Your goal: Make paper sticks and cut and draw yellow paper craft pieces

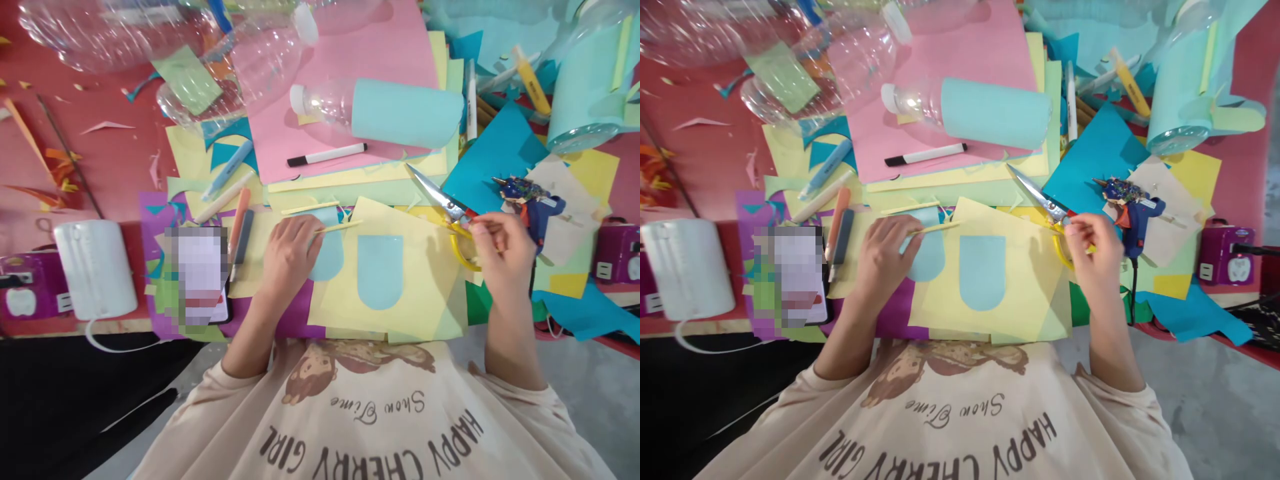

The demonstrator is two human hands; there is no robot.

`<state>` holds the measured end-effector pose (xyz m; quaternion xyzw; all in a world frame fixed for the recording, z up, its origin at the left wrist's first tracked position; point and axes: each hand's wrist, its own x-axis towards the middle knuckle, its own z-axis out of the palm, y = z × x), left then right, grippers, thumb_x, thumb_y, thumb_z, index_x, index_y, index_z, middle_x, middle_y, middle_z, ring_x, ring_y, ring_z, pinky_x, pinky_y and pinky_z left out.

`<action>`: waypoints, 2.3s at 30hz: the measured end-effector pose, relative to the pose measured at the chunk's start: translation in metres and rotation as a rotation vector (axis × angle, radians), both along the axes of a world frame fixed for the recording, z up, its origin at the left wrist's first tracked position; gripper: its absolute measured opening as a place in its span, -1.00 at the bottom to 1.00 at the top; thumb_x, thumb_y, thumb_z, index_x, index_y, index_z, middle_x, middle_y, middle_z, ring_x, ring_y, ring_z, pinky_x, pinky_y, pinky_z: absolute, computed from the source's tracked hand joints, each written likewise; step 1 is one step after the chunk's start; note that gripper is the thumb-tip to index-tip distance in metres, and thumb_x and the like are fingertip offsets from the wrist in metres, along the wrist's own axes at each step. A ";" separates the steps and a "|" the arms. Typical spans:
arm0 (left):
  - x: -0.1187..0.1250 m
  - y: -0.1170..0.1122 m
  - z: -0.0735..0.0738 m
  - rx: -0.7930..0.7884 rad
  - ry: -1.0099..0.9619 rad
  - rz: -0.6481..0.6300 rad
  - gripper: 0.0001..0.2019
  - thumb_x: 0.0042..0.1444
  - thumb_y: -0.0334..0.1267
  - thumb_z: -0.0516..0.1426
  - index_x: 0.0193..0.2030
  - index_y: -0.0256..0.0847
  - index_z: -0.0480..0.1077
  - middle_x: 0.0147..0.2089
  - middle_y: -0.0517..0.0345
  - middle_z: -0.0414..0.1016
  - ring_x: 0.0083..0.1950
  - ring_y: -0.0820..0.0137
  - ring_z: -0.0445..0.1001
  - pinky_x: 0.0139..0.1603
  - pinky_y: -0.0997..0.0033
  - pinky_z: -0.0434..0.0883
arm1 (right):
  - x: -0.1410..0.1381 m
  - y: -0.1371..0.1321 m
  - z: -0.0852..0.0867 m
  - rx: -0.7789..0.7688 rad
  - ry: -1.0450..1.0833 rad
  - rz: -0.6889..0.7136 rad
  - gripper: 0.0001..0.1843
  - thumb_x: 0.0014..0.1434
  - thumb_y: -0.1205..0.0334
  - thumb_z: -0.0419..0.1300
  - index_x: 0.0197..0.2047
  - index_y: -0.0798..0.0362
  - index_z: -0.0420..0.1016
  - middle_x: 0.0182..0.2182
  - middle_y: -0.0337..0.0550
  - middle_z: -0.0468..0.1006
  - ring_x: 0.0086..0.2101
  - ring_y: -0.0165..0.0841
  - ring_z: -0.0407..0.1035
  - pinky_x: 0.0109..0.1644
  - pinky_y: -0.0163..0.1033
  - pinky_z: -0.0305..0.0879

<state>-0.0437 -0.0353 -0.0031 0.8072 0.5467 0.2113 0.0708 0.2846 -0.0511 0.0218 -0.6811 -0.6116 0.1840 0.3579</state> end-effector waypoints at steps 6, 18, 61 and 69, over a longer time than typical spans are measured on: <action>0.023 -0.011 0.010 0.020 -0.083 -0.212 -0.93 0.25 -0.35 0.08 -0.24 -0.18 0.38 -0.28 0.17 0.58 -0.25 0.40 0.49 -0.19 0.40 0.38 | -0.042 -0.002 0.003 -0.059 -0.038 0.497 -0.84 0.23 0.26 0.20 -0.10 -0.02 0.44 -0.27 -0.12 0.55 -0.30 -0.35 0.43 -0.28 -0.24 0.37; 0.040 -0.006 0.010 0.086 -0.090 -0.313 -0.93 0.23 -0.41 0.09 -0.23 -0.21 0.38 -0.31 0.16 0.57 -0.30 0.42 0.51 -0.24 0.39 0.41 | -0.048 -0.001 -0.009 -0.090 0.042 0.541 -0.86 0.21 0.40 0.14 -0.20 -0.01 0.45 -0.35 -0.17 0.56 -0.36 -0.37 0.45 -0.30 -0.23 0.39; 0.029 0.004 -0.003 0.068 -0.010 -0.181 -0.87 0.27 -0.32 0.06 -0.28 -0.17 0.41 -0.33 0.14 0.55 -0.28 0.37 0.45 -0.24 0.35 0.35 | -0.053 0.006 -0.028 0.056 -0.056 0.445 -0.82 0.23 0.37 0.11 -0.26 -0.02 0.54 -0.37 -0.12 0.54 -0.31 -0.29 0.47 -0.20 -0.15 0.41; 0.029 0.004 -0.004 0.074 -0.011 -0.186 -0.88 0.25 -0.35 0.09 -0.30 -0.17 0.42 -0.33 0.14 0.54 -0.29 0.36 0.45 -0.26 0.36 0.35 | -0.054 0.007 -0.027 0.062 -0.092 0.445 -0.86 0.24 0.37 0.12 -0.31 0.00 0.47 -0.40 -0.13 0.53 -0.34 -0.30 0.43 -0.23 -0.17 0.39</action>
